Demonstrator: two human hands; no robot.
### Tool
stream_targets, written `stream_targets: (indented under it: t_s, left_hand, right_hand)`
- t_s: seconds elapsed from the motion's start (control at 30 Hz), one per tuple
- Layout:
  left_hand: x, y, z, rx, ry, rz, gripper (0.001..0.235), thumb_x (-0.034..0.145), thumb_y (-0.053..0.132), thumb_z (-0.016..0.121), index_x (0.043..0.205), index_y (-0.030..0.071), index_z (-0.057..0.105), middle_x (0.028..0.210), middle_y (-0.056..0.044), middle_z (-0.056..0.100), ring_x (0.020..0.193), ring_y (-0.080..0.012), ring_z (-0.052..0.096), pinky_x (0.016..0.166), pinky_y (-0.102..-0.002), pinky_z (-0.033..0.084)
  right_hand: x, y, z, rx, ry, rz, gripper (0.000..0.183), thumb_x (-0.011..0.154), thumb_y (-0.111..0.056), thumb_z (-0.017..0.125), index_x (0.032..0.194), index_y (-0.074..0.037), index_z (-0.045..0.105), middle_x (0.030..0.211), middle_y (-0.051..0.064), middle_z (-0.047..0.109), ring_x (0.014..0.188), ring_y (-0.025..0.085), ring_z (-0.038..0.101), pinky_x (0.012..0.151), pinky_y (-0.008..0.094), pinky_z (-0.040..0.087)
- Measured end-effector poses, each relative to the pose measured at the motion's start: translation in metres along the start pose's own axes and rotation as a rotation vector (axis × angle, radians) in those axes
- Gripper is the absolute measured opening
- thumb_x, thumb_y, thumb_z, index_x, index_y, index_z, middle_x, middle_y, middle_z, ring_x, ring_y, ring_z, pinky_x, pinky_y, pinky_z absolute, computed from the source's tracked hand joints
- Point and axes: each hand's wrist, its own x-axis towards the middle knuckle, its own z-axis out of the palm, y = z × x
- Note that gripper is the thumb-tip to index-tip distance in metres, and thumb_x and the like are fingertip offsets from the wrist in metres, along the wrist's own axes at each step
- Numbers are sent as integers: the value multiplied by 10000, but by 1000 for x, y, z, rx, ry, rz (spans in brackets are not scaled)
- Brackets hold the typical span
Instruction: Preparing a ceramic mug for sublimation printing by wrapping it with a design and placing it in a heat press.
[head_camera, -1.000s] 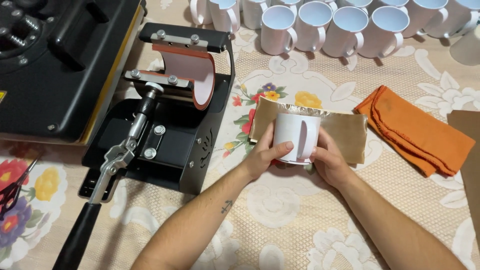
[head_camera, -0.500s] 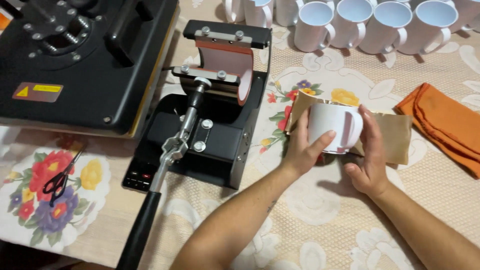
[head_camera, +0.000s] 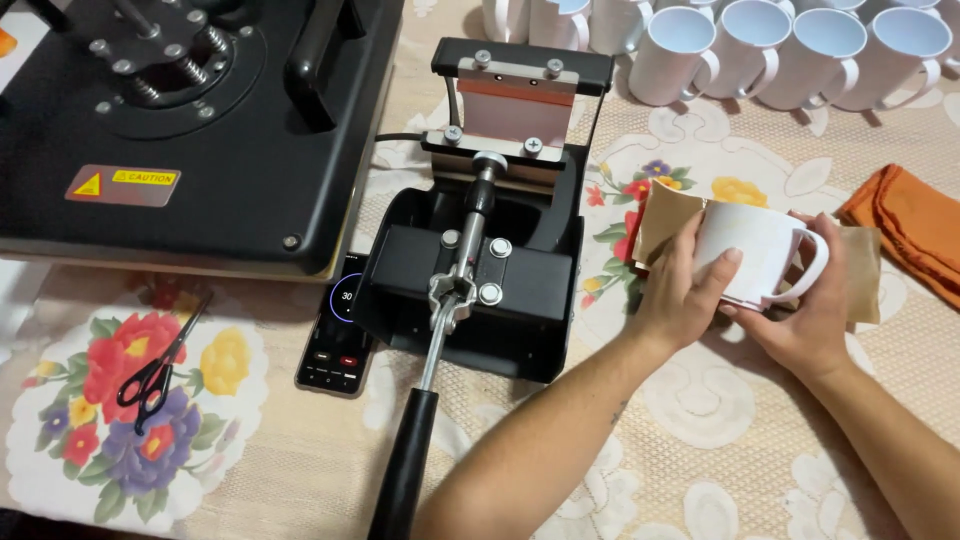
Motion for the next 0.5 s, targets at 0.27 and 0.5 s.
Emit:
stream_targets:
  t_s: [0.27,0.5]
  left_hand:
    - [6,-34,12,420,308,270,394,1011,208,393,1294,19,591,1370,-193,568,1315,-347,502,1144,-481,345]
    - [7,-18,8,741,264,48,648,859,131,661,1437,9,395,1536,-243,365,1412,-415,332,1148,-561,258]
  right_hand:
    - [5,2,-2,-44,155,134,844,839,-112,704,1522,96,254,1386,318,401,1260,420,461,1074,482,382]
    - [10,13,-17,282,193,394,728,895,-320,651,1441,-1,292,1348,168,413,1243,266,427,1039,379,369]
